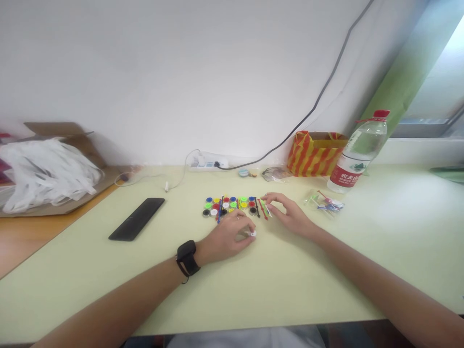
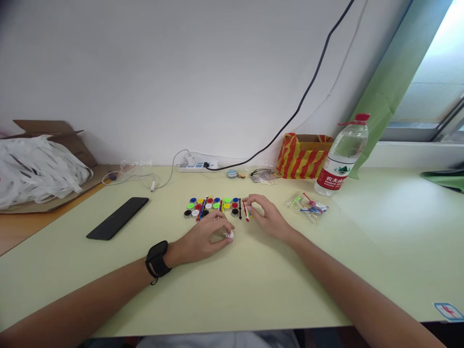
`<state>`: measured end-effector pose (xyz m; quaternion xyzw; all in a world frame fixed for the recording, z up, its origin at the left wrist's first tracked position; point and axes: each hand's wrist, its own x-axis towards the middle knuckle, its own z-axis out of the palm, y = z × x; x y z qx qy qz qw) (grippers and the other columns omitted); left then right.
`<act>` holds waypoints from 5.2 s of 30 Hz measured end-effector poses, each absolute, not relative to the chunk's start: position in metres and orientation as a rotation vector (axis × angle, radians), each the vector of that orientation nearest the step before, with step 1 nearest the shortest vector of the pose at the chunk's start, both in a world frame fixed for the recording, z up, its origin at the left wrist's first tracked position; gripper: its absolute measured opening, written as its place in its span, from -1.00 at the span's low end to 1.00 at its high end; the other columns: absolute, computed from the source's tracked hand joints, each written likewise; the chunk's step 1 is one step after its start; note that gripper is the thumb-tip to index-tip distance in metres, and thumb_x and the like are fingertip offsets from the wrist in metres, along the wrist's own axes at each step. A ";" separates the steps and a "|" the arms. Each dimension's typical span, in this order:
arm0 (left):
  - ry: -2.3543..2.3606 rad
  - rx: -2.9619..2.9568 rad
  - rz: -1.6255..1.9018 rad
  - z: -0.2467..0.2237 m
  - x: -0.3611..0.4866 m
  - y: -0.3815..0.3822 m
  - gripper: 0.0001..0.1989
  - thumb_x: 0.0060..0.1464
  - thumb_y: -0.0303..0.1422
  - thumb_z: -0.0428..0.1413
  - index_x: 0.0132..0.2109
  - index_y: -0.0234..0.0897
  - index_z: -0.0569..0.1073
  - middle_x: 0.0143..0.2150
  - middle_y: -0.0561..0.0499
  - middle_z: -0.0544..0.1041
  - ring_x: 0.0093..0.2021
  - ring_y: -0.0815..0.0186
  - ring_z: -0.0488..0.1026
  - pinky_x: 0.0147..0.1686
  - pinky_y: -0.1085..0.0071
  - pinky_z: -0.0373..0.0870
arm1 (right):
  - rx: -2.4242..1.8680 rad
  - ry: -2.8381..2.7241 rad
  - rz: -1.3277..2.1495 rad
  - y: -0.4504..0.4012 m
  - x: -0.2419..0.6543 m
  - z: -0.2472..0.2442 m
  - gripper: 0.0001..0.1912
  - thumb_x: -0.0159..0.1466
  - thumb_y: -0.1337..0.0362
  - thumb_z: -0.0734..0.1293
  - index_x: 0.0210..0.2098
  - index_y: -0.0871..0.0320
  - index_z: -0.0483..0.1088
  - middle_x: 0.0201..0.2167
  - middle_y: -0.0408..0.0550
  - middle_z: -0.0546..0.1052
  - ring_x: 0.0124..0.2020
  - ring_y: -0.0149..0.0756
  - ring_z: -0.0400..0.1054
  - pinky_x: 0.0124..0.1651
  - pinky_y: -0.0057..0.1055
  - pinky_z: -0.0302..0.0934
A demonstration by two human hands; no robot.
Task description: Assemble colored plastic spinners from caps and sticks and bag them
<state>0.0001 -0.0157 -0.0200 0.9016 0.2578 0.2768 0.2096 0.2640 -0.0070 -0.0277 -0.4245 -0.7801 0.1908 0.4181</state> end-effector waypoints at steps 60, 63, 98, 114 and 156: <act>0.689 2.147 1.095 -0.023 0.003 -0.012 -0.89 0.24 -0.31 0.24 -0.17 -0.26 0.53 -0.20 -0.06 0.60 -0.20 0.25 0.50 -0.12 0.29 0.43 | -1.022 -2.127 0.646 -0.048 0.236 -0.014 -0.76 0.44 0.35 0.18 0.03 0.08 0.41 -0.19 -0.02 0.56 -0.26 -0.26 0.42 -0.24 -0.35 0.30; 0.689 2.194 1.088 -0.021 0.004 -0.015 -0.90 0.25 -0.32 0.23 -0.16 -0.25 0.52 -0.20 -0.04 0.59 -0.20 0.26 0.50 -0.13 0.31 0.42 | -1.013 -2.094 0.707 -0.049 0.235 -0.013 -0.80 0.44 0.33 0.19 -0.01 0.10 0.39 -0.27 -0.06 0.53 -0.31 -0.28 0.37 -0.24 -0.35 0.28; 0.669 1.572 0.997 -0.020 0.004 -0.006 -0.70 0.05 -0.26 0.40 -0.12 -0.30 0.60 -0.12 -0.10 0.65 -0.12 0.21 0.60 -0.03 0.26 0.55 | -0.939 -1.995 0.615 -0.051 0.234 -0.016 -0.46 0.49 0.16 0.20 0.41 -0.04 0.00 -0.16 -0.04 0.42 -0.34 -0.30 0.34 -0.24 -0.32 0.34; 0.711 1.539 0.982 -0.020 0.005 -0.007 -0.65 0.09 -0.19 0.37 -0.09 -0.33 0.58 -0.26 -0.08 0.65 -0.26 0.23 0.62 -0.14 0.23 0.62 | -0.968 -1.860 0.912 -0.050 0.231 -0.004 -0.66 0.41 -0.05 0.31 -0.25 0.09 0.27 -0.37 -0.16 0.36 -0.40 -0.36 0.24 -0.31 -0.38 0.26; 0.703 1.490 1.017 -0.022 0.004 -0.004 -0.67 0.12 -0.25 0.36 -0.03 -0.33 0.56 -0.08 -0.12 0.61 -0.09 0.21 0.59 0.01 0.21 0.56 | -0.959 -1.663 1.231 -0.049 0.233 0.003 -0.61 0.38 -0.01 0.36 -0.43 0.13 0.33 -0.51 -0.18 0.34 -0.45 -0.37 0.22 -0.32 -0.37 0.15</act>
